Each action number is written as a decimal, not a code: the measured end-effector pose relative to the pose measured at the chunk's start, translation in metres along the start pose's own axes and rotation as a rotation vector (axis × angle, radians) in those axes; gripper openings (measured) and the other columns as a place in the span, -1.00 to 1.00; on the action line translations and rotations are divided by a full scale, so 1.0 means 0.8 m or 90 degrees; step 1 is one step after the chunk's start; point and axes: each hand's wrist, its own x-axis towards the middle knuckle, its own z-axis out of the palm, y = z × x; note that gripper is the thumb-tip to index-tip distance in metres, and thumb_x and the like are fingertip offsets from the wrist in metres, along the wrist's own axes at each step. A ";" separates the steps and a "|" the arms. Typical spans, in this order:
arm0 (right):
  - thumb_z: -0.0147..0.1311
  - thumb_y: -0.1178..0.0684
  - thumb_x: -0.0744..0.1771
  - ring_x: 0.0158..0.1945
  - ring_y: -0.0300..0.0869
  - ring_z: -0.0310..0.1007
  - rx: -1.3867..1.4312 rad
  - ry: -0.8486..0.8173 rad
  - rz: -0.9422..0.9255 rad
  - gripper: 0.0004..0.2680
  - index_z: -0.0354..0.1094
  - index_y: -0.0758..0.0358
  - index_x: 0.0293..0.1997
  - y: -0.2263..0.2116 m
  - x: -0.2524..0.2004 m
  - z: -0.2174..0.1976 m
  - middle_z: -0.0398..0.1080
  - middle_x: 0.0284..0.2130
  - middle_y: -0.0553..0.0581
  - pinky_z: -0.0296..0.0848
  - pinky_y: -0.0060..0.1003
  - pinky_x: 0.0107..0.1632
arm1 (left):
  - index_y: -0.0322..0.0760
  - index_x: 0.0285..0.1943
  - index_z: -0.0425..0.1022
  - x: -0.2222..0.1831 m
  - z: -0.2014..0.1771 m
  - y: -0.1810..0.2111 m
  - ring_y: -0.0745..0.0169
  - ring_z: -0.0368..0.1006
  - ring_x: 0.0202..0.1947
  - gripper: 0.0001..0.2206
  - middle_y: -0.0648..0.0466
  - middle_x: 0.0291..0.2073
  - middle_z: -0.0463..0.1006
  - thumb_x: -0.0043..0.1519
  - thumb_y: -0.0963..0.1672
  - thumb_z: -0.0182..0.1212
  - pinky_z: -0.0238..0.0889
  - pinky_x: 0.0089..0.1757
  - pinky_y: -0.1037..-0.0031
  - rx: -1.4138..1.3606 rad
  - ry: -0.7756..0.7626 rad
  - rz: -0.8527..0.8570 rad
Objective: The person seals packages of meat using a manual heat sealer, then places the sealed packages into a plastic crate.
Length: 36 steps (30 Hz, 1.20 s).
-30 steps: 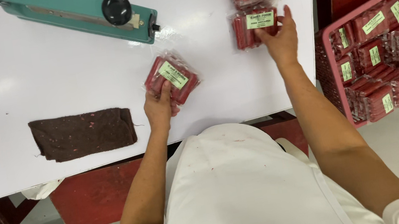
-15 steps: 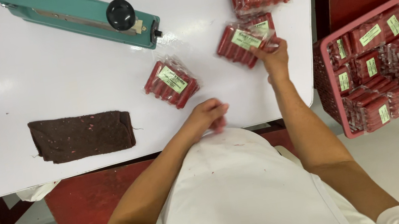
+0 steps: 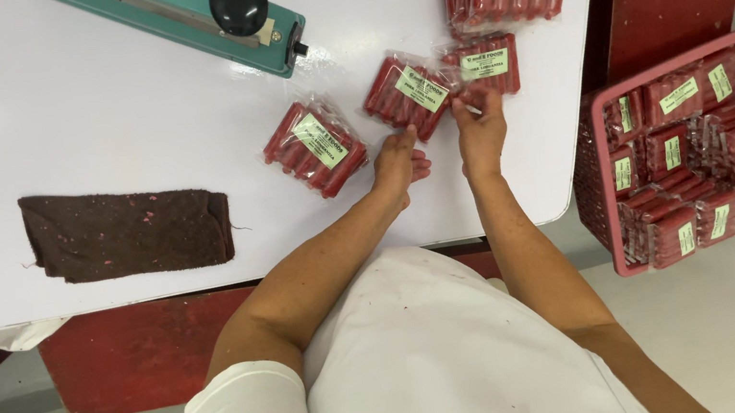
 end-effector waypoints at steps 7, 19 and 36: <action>0.44 -0.12 0.21 -0.29 -0.25 0.52 -0.222 -0.010 -0.023 -0.65 0.32 -0.03 -0.03 -0.018 0.011 0.027 0.44 -0.35 -0.10 0.48 -0.31 -0.18 | -0.30 0.16 0.31 0.014 -0.006 -0.014 0.08 0.53 -0.43 -0.57 -0.07 -0.37 0.39 0.33 0.08 0.08 0.58 -0.34 0.33 -0.058 -0.011 -0.007; 0.07 0.34 0.34 -0.07 -0.11 0.52 -0.051 -0.116 -0.301 -0.80 0.36 0.13 -0.04 -0.048 0.009 0.026 0.50 -0.17 0.12 0.43 -0.17 0.08 | -0.20 0.03 0.32 0.039 -0.019 -0.040 0.10 0.55 -0.38 -0.66 -0.09 -0.34 0.47 0.32 0.07 0.14 0.57 -0.29 0.35 -0.126 -0.069 0.025; 0.23 0.28 0.29 -0.42 0.21 0.49 -0.075 -0.215 -1.015 -0.95 0.57 0.35 -0.39 -0.294 -0.131 -0.158 0.53 -0.50 0.35 0.57 -0.04 -0.31 | -0.17 0.10 0.57 -0.117 0.008 0.076 0.02 0.57 -0.02 -0.65 -0.04 -0.08 0.66 0.09 -0.19 0.38 0.25 0.20 0.19 -0.545 -0.748 0.143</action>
